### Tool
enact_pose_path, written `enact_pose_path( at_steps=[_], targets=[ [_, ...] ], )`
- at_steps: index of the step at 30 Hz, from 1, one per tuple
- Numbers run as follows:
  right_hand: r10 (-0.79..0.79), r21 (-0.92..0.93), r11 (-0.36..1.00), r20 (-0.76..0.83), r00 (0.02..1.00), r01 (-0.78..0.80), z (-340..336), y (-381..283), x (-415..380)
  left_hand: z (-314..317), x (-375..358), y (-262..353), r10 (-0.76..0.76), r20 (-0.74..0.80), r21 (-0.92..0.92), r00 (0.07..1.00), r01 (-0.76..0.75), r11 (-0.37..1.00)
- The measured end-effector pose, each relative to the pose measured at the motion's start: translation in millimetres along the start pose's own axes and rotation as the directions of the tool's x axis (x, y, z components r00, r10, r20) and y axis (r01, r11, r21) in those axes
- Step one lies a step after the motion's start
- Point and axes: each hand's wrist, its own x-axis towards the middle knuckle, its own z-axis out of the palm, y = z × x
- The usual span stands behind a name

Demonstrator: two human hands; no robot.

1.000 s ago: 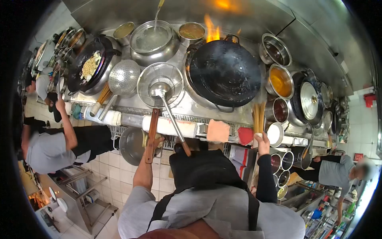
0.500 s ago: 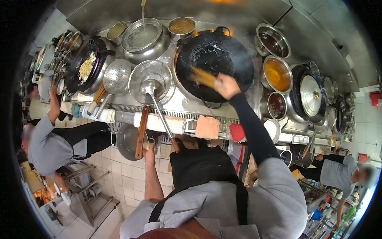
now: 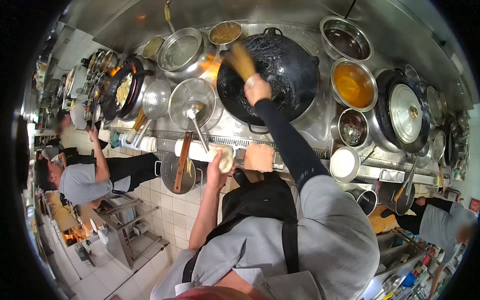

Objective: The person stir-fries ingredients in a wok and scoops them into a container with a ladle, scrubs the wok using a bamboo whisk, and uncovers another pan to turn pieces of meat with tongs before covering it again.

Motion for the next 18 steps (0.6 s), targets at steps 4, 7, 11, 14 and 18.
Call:
enact_pose_path(
  at_steps=[4,7,11,14,18],
  targets=[
    [-0.253,-0.024,0.962,0.294,0.922,0.272,-53,-18,-68,55,63,-23,-0.139,-0.058,-0.084,0.989,0.134,0.987],
    [-0.076,0.112,0.991,0.041,0.996,0.071,-36,22,22,88,91,-43,-0.155,-0.102,0.003,0.983,0.156,0.988],
    [-0.182,-0.014,0.982,0.177,0.967,0.187,-24,4,-14,126,120,-49,-0.074,-0.255,-0.034,0.964,0.068,0.997],
    [-0.178,-0.139,0.953,0.466,0.867,0.27,-86,3,-84,107,148,-51,0.027,-0.264,0.032,0.964,-0.019,0.999],
    [-0.155,-0.345,0.887,0.406,0.901,0.308,-106,46,-16,47,167,9,0.037,-0.21,0.317,0.977,0.033,0.948]
  ],
)
